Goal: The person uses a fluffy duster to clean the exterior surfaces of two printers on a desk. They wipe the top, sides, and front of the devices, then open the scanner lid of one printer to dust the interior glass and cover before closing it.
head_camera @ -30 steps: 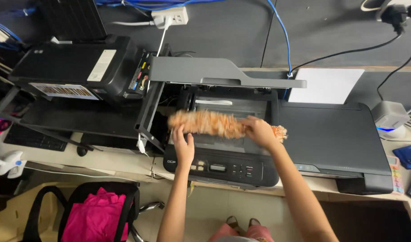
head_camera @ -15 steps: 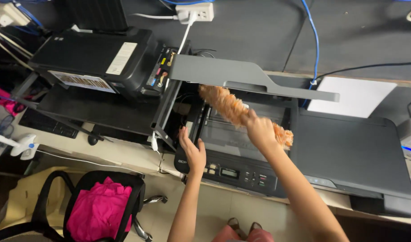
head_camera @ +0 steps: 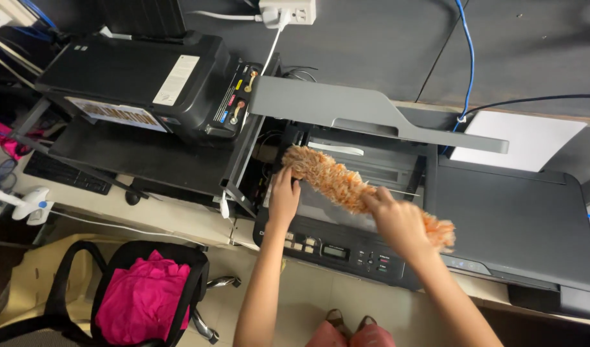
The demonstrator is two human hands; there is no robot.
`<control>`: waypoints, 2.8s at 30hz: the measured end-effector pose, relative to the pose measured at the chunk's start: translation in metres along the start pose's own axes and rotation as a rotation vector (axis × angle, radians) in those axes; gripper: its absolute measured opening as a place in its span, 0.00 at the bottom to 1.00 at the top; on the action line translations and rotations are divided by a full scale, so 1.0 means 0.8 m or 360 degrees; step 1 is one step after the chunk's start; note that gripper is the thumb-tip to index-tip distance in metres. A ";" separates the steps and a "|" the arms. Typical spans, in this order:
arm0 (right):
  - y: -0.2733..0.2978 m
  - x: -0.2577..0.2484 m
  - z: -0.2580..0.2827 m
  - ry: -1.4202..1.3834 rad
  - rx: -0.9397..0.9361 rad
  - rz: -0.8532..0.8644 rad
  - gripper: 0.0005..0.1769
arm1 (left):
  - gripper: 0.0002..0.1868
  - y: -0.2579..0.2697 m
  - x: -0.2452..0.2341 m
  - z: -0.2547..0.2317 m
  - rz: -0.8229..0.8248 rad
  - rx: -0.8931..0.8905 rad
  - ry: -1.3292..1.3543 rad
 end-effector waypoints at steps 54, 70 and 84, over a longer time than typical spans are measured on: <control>0.027 0.118 -0.114 -0.1087 -0.0483 0.0558 0.25 | 0.41 0.188 -0.001 -0.022 -0.0523 0.0024 0.0219; 0.099 0.022 -0.067 -0.0692 -0.0116 0.0030 0.24 | 0.24 0.198 0.004 -0.050 -0.0408 0.0093 0.0074; 0.100 0.017 -0.065 -0.0974 0.0066 0.0667 0.26 | 0.24 0.150 -0.012 -0.094 0.0146 -0.0046 -0.0873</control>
Point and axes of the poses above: each hand's wrist, its own y-axis away from the middle knuckle, its own x-axis out of the palm, z = x × y, the point moved 1 cm from there along -y, towards the middle knuckle, and after that the axes turned 8 degrees about z, right-handed, at the moved point
